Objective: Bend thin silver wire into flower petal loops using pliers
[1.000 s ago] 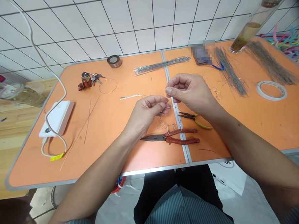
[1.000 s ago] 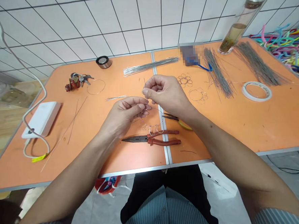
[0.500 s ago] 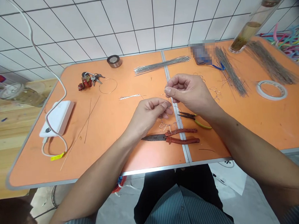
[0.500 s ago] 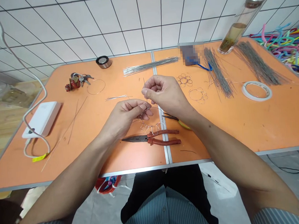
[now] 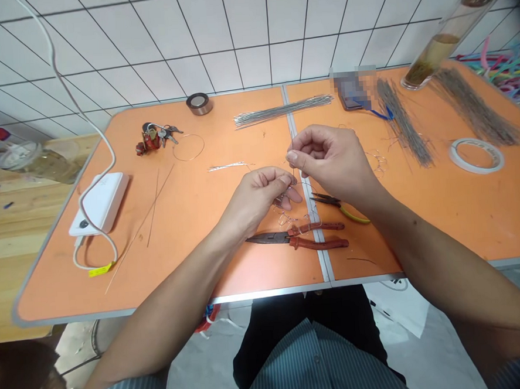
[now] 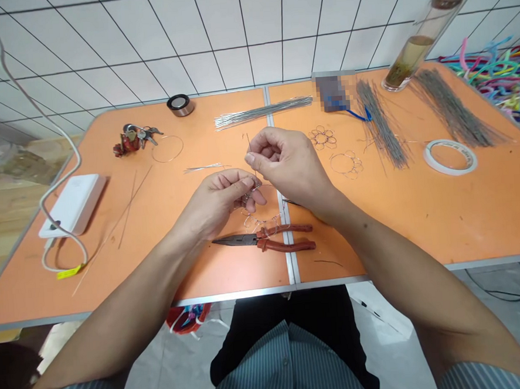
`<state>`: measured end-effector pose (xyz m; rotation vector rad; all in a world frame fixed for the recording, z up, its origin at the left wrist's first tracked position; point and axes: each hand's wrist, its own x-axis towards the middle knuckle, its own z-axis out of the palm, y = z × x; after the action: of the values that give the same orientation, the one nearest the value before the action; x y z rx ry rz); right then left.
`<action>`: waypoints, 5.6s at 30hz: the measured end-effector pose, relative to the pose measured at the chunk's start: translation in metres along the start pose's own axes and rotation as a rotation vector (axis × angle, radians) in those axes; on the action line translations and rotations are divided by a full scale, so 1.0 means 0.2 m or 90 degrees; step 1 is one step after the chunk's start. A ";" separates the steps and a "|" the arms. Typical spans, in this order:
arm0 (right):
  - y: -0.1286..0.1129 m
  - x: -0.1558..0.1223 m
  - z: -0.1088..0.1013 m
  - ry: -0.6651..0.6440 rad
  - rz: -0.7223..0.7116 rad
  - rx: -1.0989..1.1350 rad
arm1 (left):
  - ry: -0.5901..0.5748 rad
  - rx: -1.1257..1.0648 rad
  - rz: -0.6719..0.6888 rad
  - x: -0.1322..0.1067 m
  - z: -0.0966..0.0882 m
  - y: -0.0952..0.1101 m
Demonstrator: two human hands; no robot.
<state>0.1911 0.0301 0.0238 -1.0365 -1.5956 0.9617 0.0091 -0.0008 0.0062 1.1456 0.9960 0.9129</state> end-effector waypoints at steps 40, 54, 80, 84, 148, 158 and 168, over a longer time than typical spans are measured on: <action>-0.01 0.01 -0.01 -0.057 0.008 0.068 | -0.025 0.029 0.044 -0.04 0.03 0.03; -0.01 0.00 0.01 -0.073 0.014 0.064 | 0.022 0.097 0.062 -0.04 0.04 0.03; 0.04 0.03 -0.15 -0.116 -0.407 -0.530 | -0.007 0.092 0.077 -0.04 -0.02 0.03; 0.04 0.03 -0.15 -0.142 -0.467 -0.556 | -0.003 0.092 0.078 -0.03 -0.02 0.02; -0.03 -0.09 0.05 0.028 -0.078 -0.428 | 0.199 0.026 0.165 0.01 0.04 -0.03; -0.05 -0.07 0.02 -0.013 -0.017 -0.355 | 0.209 -0.021 0.156 0.03 -0.03 -0.03; -0.01 -0.04 -0.03 -0.052 0.066 -0.308 | 0.141 -0.058 0.124 0.04 -0.03 -0.04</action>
<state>0.1983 0.0228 0.0252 -1.4341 -1.9114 0.7035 0.0060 0.0066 -0.0040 1.0936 1.0216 1.2499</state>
